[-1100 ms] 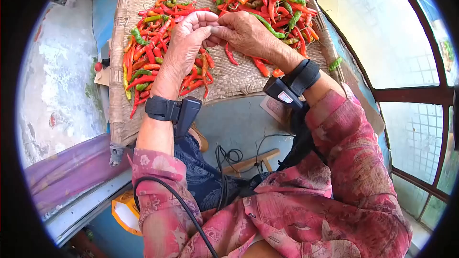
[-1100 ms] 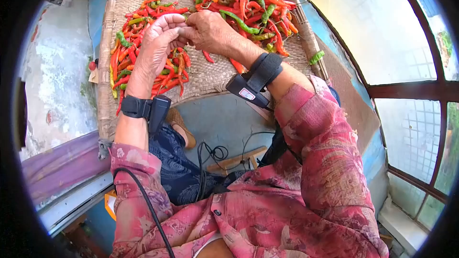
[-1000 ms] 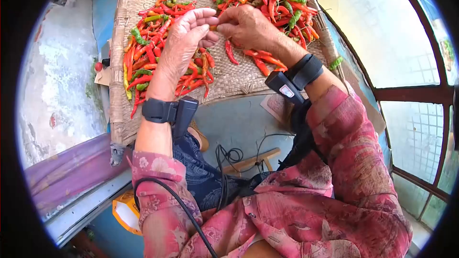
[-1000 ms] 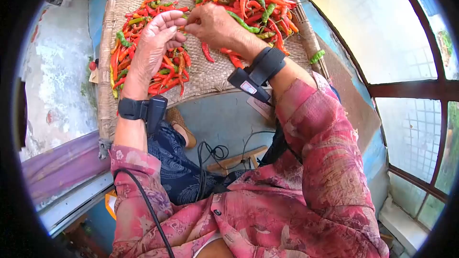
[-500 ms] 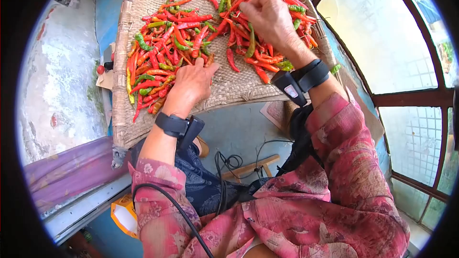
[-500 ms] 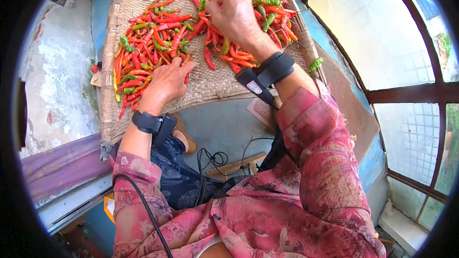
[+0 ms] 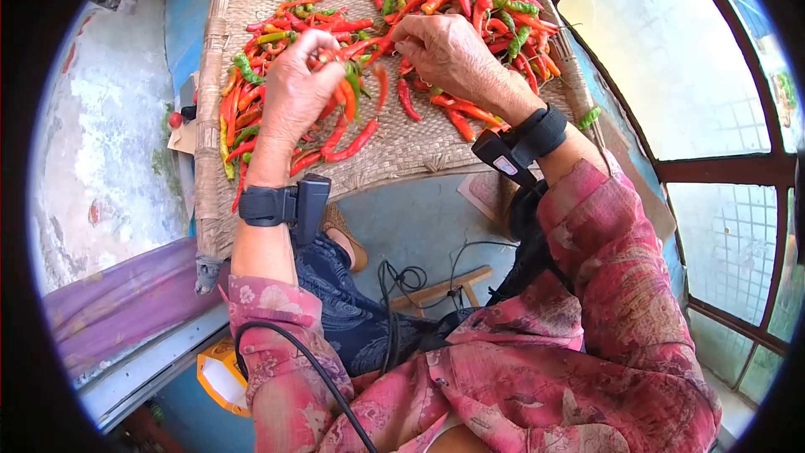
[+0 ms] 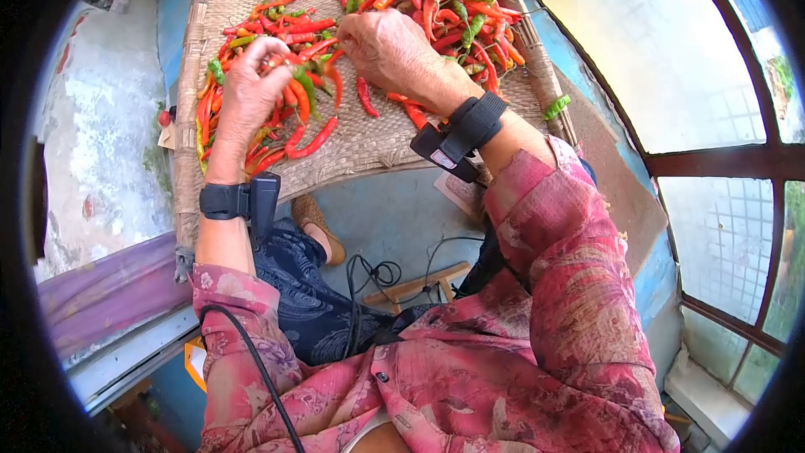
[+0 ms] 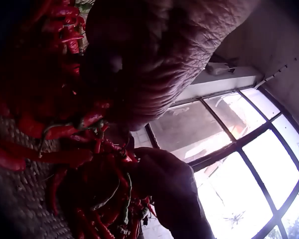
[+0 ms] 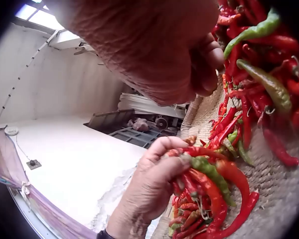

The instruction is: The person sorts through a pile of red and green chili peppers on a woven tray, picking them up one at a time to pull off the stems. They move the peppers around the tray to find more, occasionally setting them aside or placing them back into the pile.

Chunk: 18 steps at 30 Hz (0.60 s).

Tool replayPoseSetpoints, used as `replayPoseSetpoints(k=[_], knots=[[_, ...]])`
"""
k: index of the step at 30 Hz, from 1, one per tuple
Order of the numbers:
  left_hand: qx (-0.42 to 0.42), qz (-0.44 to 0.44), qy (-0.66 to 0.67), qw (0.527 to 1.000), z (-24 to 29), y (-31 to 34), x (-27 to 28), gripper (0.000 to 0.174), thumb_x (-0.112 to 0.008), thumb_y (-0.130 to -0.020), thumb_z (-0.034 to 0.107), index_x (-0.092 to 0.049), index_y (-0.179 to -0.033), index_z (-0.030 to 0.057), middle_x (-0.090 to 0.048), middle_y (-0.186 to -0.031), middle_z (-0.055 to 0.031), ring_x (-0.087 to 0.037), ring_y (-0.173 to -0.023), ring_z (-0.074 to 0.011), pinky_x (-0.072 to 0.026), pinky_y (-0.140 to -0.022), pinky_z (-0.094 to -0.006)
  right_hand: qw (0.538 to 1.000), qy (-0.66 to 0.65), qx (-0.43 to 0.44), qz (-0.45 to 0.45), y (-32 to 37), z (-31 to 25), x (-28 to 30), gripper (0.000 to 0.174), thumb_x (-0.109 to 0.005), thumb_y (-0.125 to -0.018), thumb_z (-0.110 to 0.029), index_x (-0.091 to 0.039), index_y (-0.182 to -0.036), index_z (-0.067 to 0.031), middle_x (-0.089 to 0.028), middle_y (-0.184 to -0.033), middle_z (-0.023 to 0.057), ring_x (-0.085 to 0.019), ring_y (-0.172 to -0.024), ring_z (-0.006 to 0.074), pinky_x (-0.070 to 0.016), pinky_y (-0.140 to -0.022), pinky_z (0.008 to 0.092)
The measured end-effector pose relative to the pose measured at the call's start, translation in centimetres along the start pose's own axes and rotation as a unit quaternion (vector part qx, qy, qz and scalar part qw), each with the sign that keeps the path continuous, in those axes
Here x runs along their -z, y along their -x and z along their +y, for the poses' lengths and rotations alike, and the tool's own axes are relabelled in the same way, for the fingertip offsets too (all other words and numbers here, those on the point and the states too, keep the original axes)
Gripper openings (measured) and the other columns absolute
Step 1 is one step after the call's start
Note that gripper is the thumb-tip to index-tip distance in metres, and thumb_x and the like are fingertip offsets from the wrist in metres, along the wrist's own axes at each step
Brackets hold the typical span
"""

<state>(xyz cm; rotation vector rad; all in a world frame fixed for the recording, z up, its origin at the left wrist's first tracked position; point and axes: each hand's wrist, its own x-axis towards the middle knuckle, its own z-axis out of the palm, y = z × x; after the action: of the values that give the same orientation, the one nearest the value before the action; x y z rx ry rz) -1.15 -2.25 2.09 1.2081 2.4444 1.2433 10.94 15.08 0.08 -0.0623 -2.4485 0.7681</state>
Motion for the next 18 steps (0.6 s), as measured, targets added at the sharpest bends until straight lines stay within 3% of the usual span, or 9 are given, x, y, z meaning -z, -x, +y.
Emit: replayPoseSetpoints(k=[2, 3, 4, 6, 7, 10, 15, 18], knots=[[0.055, -0.016, 0.187, 0.981, -0.1, -0.2, 0.8, 0.012, -0.060, -0.076, 0.010, -0.056, -0.087, 0.0079, -0.053, -0.068, 0.0040, -0.046, -0.056, -0.0025, -0.0381, -0.049, -0.0179, 0.997, -0.067, -0.026, -0.014, 0.1, -0.7, -0.4, 0.015, -0.057, -0.079, -0.014, -0.062, -0.087, -0.0016, -0.059, -0.067, 0.0202, -0.061, -0.067, 0.0345, -0.0489, -0.061, 0.0412], [0.058, -0.011, 0.231, 0.971, 0.4, -0.2, 1.2, 0.013, -0.060, -0.077, 0.010, -0.056, -0.088, 0.0080, -0.055, -0.071, 0.0031, -0.047, -0.057, -0.0026, -0.0384, -0.050, -0.0172, 0.994, -0.075, -0.059, -0.062, -0.2, -1.4, -0.2, 0.022, -0.060, -0.078, -0.016, -0.060, -0.094, 0.0000, -0.061, -0.071, 0.0200, -0.062, -0.069, 0.0318, -0.0490, -0.062, 0.0393], [0.059, -0.006, 0.275, 0.960, 0.7, -0.1, 1.4, 0.014, -0.059, -0.077, 0.010, -0.055, -0.090, 0.0082, -0.056, -0.074, 0.0022, -0.047, -0.057, -0.0027, -0.0388, -0.050, -0.0165, 0.993, -0.076, -0.058, -0.063, -0.2, -1.4, -0.7, 0.022, -0.060, -0.078, -0.016, -0.060, -0.094, 0.0000, -0.061, -0.071, 0.0200, -0.062, -0.069, 0.0318, -0.0490, -0.062, 0.0393], [0.058, -0.015, 0.303, 0.951, 0.6, 0.0, 1.4, 0.014, -0.059, -0.077, 0.011, -0.055, -0.091, 0.0082, -0.056, -0.077, 0.0019, -0.048, -0.058, -0.0026, -0.0392, -0.050, -0.0165, 0.977, -0.208, -0.047, -0.025, -0.1, -1.5, -1.9, 0.029, -0.063, -0.077, -0.017, -0.058, -0.100, 0.0001, -0.062, -0.075, 0.0188, -0.063, -0.069, 0.0292, -0.0488, -0.063, 0.0383], [0.057, -0.026, 0.332, 0.941, 0.5, 0.0, 1.3, 0.015, -0.059, -0.077, 0.012, -0.055, -0.091, 0.0082, -0.057, -0.079, 0.0016, -0.048, -0.058, -0.0026, -0.0396, -0.050, -0.0166, 0.978, -0.196, -0.048, -0.042, -0.1, -1.4, -2.1, 0.035, -0.065, -0.077, -0.020, -0.055, -0.104, 0.0001, -0.063, -0.075, 0.0165, -0.063, -0.070, 0.0281, -0.0486, -0.063, 0.0374], [0.048, -0.056, 0.319, 0.945, 0.3, 0.0, 1.0, 0.016, -0.059, -0.077, 0.013, -0.055, -0.092, 0.0086, -0.056, -0.078, 0.0019, -0.049, -0.060, -0.0028, -0.0395, -0.051, -0.0164, 0.989, -0.108, -0.056, -0.083, 0.0, -2.3, -2.0, 0.037, -0.066, -0.076, -0.020, -0.055, -0.104, 0.0005, -0.063, -0.074, 0.0161, -0.063, -0.071, 0.0283, -0.0491, -0.064, 0.0364], [0.046, -0.100, 0.303, 0.947, 0.5, 0.2, 0.9, 0.017, -0.059, -0.077, 0.014, -0.055, -0.093, 0.0106, -0.051, -0.078, 0.0047, -0.045, -0.059, -0.0008, -0.0368, -0.050, -0.0161, 0.986, -0.131, -0.061, -0.082, 0.2, -2.3, -1.7, 0.036, -0.069, -0.073, -0.018, -0.057, -0.101, 0.0002, -0.062, -0.072, 0.0156, -0.063, -0.070, 0.0295, -0.0485, -0.063, 0.0380], [0.045, -0.113, 0.267, 0.956, 0.6, 0.1, 0.8, 0.016, -0.057, -0.076, 0.013, -0.055, -0.092, 0.0106, -0.050, -0.075, 0.0062, -0.044, -0.059, 0.0001, -0.0358, -0.049, -0.0159, 0.979, -0.164, -0.069, -0.095, 0.2, -2.0, -1.6, 0.028, -0.069, -0.073, -0.019, -0.060, -0.092, -0.0009, -0.062, -0.071, 0.0156, -0.063, -0.070, 0.0291, -0.0486, -0.064, 0.0382]])
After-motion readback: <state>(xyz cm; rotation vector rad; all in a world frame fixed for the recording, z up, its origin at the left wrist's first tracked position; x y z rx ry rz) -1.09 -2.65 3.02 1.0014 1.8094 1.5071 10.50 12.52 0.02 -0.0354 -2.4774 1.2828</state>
